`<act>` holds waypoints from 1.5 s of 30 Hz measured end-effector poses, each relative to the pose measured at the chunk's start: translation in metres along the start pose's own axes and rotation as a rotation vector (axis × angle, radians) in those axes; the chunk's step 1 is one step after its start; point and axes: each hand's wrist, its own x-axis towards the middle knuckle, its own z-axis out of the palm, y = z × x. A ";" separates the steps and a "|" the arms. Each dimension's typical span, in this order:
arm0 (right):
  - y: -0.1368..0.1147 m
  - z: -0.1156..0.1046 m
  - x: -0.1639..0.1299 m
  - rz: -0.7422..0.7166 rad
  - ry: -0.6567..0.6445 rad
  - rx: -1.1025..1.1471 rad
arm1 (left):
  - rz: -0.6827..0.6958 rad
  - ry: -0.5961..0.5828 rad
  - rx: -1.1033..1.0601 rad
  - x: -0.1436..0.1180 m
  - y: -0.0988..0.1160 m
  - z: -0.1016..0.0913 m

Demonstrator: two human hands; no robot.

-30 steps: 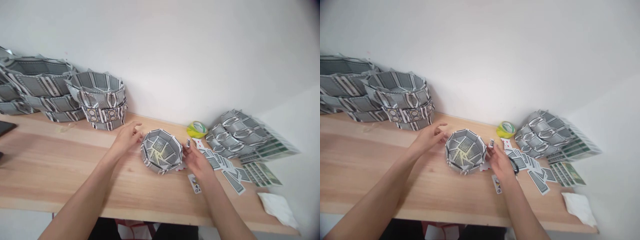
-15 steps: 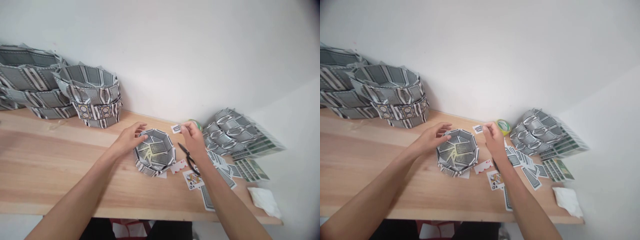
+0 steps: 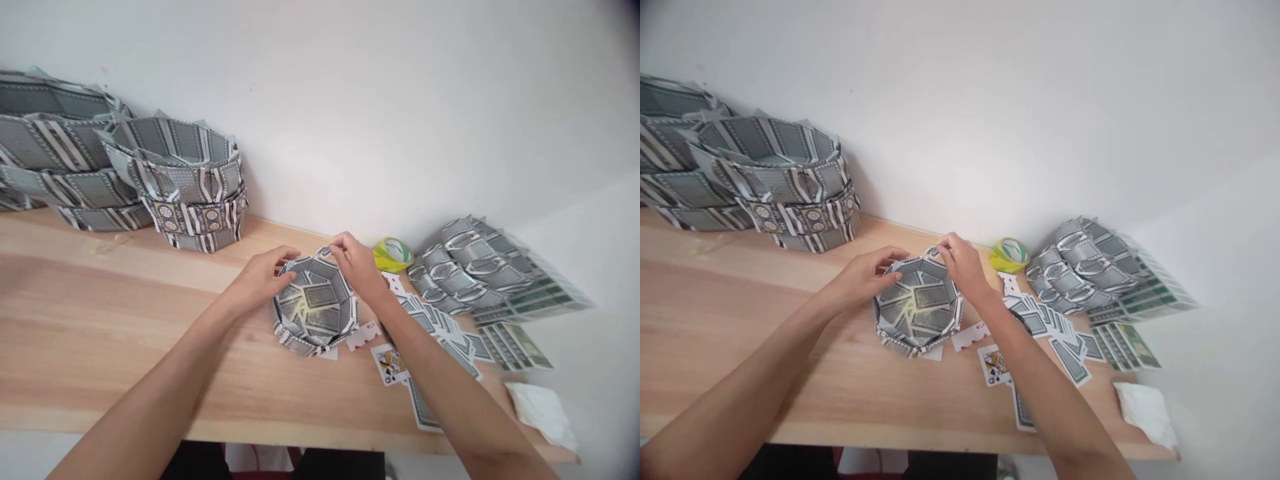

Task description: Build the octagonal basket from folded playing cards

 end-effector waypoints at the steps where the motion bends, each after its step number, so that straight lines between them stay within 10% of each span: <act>1: 0.000 0.000 -0.001 -0.002 -0.002 0.007 | -0.002 0.000 0.006 0.000 0.000 0.000; 45: -0.021 -0.002 0.012 -0.243 -0.196 -0.136 | 0.009 -0.053 -0.014 -0.001 0.000 -0.001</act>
